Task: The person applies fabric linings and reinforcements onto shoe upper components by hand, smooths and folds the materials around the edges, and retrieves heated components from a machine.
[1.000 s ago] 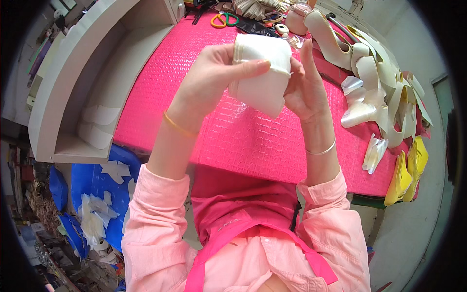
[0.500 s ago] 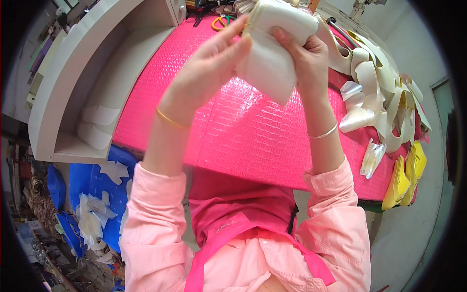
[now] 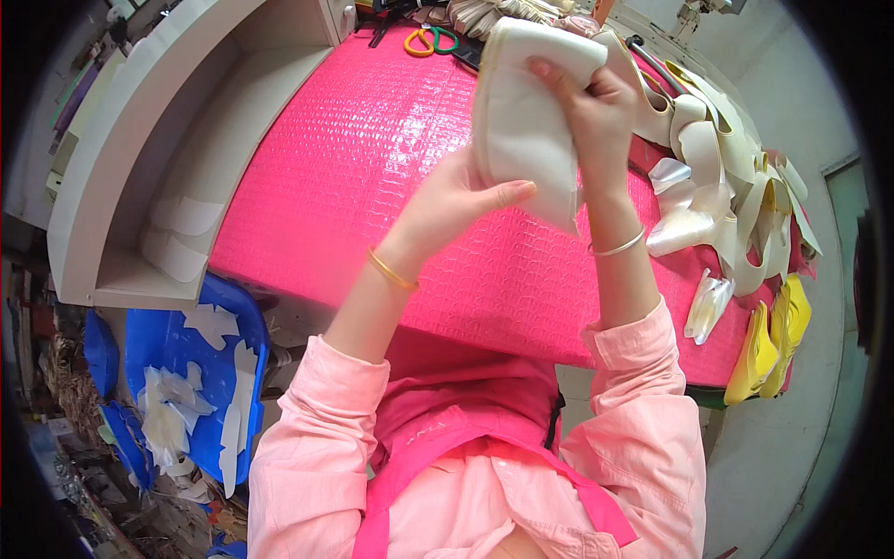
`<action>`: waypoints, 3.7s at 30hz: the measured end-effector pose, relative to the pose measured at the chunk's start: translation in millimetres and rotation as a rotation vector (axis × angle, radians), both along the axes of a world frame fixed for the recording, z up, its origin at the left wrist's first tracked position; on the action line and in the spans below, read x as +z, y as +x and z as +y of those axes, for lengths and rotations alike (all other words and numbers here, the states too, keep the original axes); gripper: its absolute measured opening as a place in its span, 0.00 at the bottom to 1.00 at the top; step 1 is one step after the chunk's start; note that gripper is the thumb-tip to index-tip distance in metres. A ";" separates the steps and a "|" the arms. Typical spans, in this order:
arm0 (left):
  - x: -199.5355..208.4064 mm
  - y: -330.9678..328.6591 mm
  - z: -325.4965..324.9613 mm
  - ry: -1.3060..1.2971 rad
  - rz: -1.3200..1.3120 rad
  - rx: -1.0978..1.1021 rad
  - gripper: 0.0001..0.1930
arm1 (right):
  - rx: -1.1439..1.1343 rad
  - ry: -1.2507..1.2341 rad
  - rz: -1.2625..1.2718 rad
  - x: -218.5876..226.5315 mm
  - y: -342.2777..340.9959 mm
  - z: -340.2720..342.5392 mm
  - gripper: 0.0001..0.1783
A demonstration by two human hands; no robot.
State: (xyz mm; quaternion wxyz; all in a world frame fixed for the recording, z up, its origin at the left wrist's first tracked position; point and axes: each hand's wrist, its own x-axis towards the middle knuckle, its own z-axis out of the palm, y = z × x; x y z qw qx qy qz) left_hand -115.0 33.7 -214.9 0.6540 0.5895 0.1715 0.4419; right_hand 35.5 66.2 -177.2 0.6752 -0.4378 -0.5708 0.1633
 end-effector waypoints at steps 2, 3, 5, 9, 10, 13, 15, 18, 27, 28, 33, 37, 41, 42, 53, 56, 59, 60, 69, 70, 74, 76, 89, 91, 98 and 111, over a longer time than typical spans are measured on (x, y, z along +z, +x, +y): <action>5.4 -2.4 -9.6 -0.115 0.083 0.021 0.19 | 0.117 -0.080 0.092 15.3 9.4 1.4 0.12; 5.1 -4.5 -11.2 -0.181 0.071 0.016 0.19 | 0.028 -0.230 -0.018 19.2 12.1 -8.3 0.12; 3.1 -8.2 -13.1 -0.236 0.055 0.010 0.19 | 0.056 -0.248 -0.001 14.1 11.9 -10.6 0.12; -6.2 -15.5 -22.2 -0.217 0.170 -0.062 0.20 | 0.181 -0.207 0.107 -13.1 4.5 -9.4 0.11; -4.4 -18.9 -25.7 -0.251 0.160 -0.106 0.21 | 0.215 -0.207 0.153 -12.0 -2.5 -16.4 0.10; 11.1 -26.0 -26.8 -0.356 0.099 -0.111 0.22 | 0.275 -0.325 0.149 -1.6 -11.2 -33.6 0.10; 19.6 -27.1 -23.4 -0.256 0.077 -0.077 0.22 | 0.272 -0.306 0.129 0.8 -10.4 -38.7 0.11; 26.2 -23.0 -25.7 -0.372 -0.100 -0.038 0.22 | 0.256 -0.285 0.077 0.4 -13.2 -44.6 0.11; 14.6 -18.9 -33.7 -0.125 0.037 0.271 0.11 | 0.429 -0.544 0.208 5.3 -16.5 -63.1 0.15; 11.7 -15.9 -35.5 -0.123 0.036 0.273 0.11 | 0.431 -0.542 0.207 4.5 -16.6 -64.6 0.15; 11.2 -16.5 -45.4 0.021 0.204 0.421 0.12 | 0.545 -0.550 0.104 6.3 -16.9 -67.2 0.20; 6.5 -14.8 -50.7 0.078 0.168 0.476 0.12 | 0.674 -0.687 0.140 6.9 -9.9 -60.6 0.20; 2.9 -16.9 -49.7 0.048 0.104 0.487 0.14 | 0.655 -0.648 0.282 0.0 -8.8 -63.6 0.20; 2.6 -19.2 -49.2 0.083 0.208 0.479 0.14 | 0.658 -0.640 0.292 -0.2 -7.0 -64.1 0.19; -8.8 -11.3 -63.6 -0.236 -0.093 0.307 0.12 | 0.380 -0.387 0.022 -5.8 -18.9 -63.0 0.14; -6.5 -10.9 -64.7 -0.164 0.023 0.291 0.13 | 0.474 -0.681 0.126 -2.6 -6.9 -63.5 0.13; -6.0 -9.2 -65.6 -0.160 0.002 0.307 0.14 | 0.477 -0.747 0.275 4.6 -1.2 -70.9 0.15; -6.5 -8.1 -65.6 -0.166 -0.015 0.316 0.14 | 0.566 -0.770 0.071 -0.1 5.8 -69.8 0.15; -9.9 -9.0 -60.0 -0.202 -0.002 0.269 0.14 | 0.402 -0.579 -0.177 -7.0 6.8 -75.1 0.12; -9.9 -8.4 -60.0 -0.202 -0.003 0.270 0.14 | 0.607 -0.722 0.114 -3.8 9.4 -75.8 0.11; -11.7 -3.4 -60.8 -0.226 -0.086 0.284 0.15 | 0.448 -0.624 -0.159 -13.8 6.3 -77.2 0.10; -12.0 0.3 -61.9 -0.241 -0.143 0.287 0.15 | 0.417 -0.491 -0.154 -11.7 5.4 -76.9 0.10; 0.5 -10.6 -76.4 -0.149 -0.103 0.329 0.28 | 0.293 -0.458 -0.429 0.9 17.2 -79.0 0.09; 14.9 -16.3 -77.1 -0.149 -0.164 0.462 0.32 | 0.183 -0.432 -0.641 2.8 11.7 -83.2 0.07; -24.5 -29.9 -1.2 -0.258 0.095 0.669 0.38 | 0.244 -0.103 -1.028 -23.4 -52.6 -93.2 0.15; -31.5 -62.6 4.0 -0.067 0.798 0.964 0.36 | 0.079 -0.536 -0.214 -52.2 -32.0 -85.3 0.10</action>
